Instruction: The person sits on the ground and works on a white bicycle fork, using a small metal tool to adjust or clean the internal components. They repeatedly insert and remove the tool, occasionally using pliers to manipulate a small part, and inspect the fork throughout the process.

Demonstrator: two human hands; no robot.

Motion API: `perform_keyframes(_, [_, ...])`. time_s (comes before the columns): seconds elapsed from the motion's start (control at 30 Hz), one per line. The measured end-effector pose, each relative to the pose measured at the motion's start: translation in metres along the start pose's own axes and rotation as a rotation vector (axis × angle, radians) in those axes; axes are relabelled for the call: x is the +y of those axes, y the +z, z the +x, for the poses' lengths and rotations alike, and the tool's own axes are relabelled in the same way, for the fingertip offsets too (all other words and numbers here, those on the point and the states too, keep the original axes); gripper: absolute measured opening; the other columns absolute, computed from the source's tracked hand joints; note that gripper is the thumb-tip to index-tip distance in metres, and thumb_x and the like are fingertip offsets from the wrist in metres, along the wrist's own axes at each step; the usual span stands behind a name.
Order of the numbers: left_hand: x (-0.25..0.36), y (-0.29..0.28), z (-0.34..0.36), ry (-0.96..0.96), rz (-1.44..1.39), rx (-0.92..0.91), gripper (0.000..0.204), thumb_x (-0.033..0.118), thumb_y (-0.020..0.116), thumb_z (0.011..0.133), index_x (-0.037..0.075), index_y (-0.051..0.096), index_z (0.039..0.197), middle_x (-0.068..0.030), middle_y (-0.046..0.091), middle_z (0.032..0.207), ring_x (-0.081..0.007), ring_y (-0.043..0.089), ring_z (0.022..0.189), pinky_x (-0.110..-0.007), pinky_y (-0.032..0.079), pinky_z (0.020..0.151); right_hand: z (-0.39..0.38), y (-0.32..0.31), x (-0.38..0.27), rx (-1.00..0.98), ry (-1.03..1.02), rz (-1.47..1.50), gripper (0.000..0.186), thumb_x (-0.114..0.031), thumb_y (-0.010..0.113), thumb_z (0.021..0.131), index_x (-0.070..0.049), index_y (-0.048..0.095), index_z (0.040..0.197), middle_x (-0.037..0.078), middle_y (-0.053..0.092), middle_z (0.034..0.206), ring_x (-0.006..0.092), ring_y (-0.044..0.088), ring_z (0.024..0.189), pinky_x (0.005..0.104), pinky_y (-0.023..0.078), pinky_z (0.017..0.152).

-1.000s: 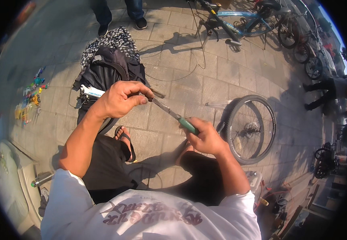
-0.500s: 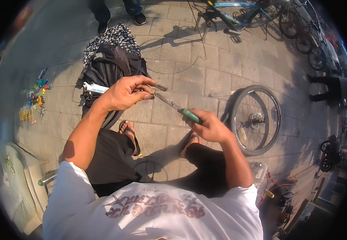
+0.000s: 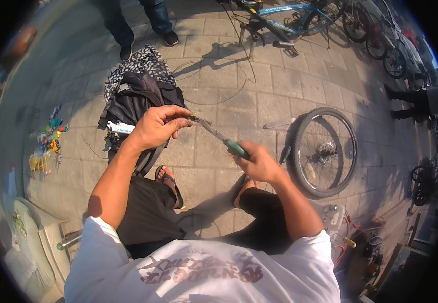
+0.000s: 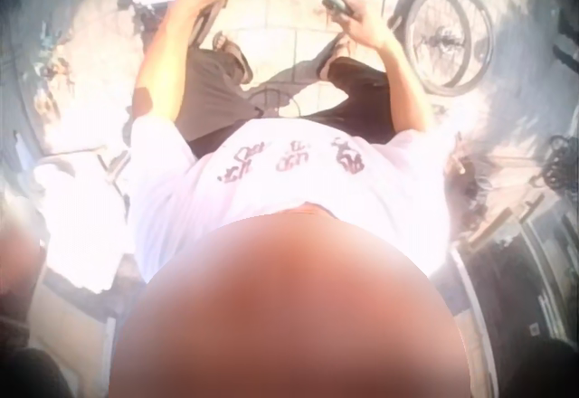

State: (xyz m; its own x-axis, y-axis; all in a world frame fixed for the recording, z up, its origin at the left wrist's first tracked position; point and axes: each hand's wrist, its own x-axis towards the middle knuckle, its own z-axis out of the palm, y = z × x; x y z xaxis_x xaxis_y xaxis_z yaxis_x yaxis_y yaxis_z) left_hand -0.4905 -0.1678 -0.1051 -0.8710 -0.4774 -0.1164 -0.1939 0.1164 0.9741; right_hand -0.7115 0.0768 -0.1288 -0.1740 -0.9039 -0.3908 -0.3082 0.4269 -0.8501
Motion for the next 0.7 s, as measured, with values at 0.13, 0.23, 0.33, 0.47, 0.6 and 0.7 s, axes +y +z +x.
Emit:
perform_keyframes(0.13, [0.001,0.002,0.002,0.030,-0.056,0.069,0.023,0.008,0.070,0.096,-0.003,0.071,0.117,-0.0047,0.073,0.091,-0.0059,0.062,0.067,-0.023,0.052,0.062,0.003,0.009,-0.008,-0.013,-0.026,0.369,0.021,-0.001,0.058,0.100,-0.002,0.063,0.120,0.007,0.068,0.112,0.0156,0.068,0.100,0.0324,0.055,0.086])
perform_keyframes(0.23, [0.005,0.005,0.003,0.038,-0.066,0.096,0.023,0.009,0.071,0.096,-0.004,0.071,0.115,-0.0035,0.072,0.086,-0.0062,0.061,0.065,-0.023,0.051,0.061,0.001,0.014,-0.013,-0.055,-0.062,0.570,0.023,0.000,0.058,0.100,-0.002,0.063,0.123,0.007,0.069,0.114,0.0160,0.068,0.100,0.0323,0.055,0.086])
perform_keyframes(0.33, [0.009,0.009,0.002,0.035,-0.079,0.114,0.021,0.008,0.071,0.096,-0.004,0.070,0.113,-0.0040,0.072,0.087,-0.0062,0.061,0.064,-0.023,0.050,0.059,0.001,0.021,-0.017,-0.029,-0.141,0.450,0.025,-0.001,0.060,0.100,-0.002,0.062,0.125,0.006,0.068,0.115,0.0142,0.067,0.102,0.0315,0.054,0.086])
perform_keyframes(0.47, [0.013,0.010,0.002,0.007,-0.137,0.089,0.017,0.007,0.070,0.097,-0.006,0.069,0.108,-0.0086,0.075,0.093,-0.0061,0.062,0.063,-0.022,0.051,0.054,0.002,0.021,-0.019,0.019,-0.164,0.288,0.029,-0.005,0.062,0.099,-0.005,0.063,0.128,0.000,0.066,0.105,0.0090,0.060,0.094,0.0281,0.051,0.083])
perform_keyframes(0.6, [0.014,0.009,0.002,0.011,-0.179,0.076,0.019,0.009,0.071,0.098,-0.006,0.067,0.109,-0.0102,0.076,0.092,-0.0067,0.062,0.061,-0.022,0.049,0.050,0.006,0.014,-0.016,0.036,-0.243,0.163,0.031,-0.007,0.060,0.094,-0.006,0.064,0.125,0.001,0.061,0.097,0.0101,0.055,0.089,0.0281,0.047,0.082])
perform_keyframes(0.7, [0.017,0.010,0.001,-0.006,-0.176,0.069,0.019,0.010,0.070,0.098,-0.006,0.067,0.109,-0.0105,0.076,0.091,-0.0072,0.061,0.057,-0.023,0.048,0.049,0.011,0.012,-0.013,0.091,-0.373,0.038,0.030,-0.005,0.059,0.094,-0.005,0.064,0.124,0.002,0.059,0.097,0.0114,0.055,0.088,0.0284,0.047,0.080])
